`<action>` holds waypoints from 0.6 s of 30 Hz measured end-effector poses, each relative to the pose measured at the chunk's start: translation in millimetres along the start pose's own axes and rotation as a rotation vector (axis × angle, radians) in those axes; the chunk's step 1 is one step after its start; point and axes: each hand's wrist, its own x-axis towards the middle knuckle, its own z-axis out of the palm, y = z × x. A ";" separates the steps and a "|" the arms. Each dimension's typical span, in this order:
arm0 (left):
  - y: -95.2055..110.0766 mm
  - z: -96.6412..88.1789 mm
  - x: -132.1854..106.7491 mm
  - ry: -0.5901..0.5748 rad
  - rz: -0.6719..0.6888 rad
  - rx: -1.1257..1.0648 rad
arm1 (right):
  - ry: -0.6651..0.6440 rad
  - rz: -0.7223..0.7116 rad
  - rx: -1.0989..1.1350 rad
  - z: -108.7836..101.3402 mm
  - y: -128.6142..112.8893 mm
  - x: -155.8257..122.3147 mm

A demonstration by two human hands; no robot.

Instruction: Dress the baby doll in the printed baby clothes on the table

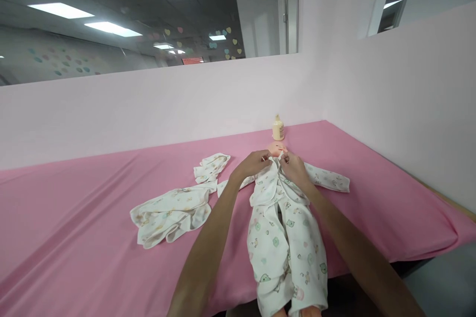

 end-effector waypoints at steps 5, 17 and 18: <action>-3.6 -6.6 -2.6 -0.007 -0.111 0.007 | -0.124 -0.026 -0.343 -8.9 -32.8 -30.1; -8.5 -16.2 -6.3 -0.167 -0.149 0.110 | -0.287 -0.129 -0.617 -21.6 -35.8 -38.4; -8.9 -16.5 -6.4 -0.176 -0.149 0.109 | -0.280 -0.142 -0.635 -21.4 -35.8 -39.8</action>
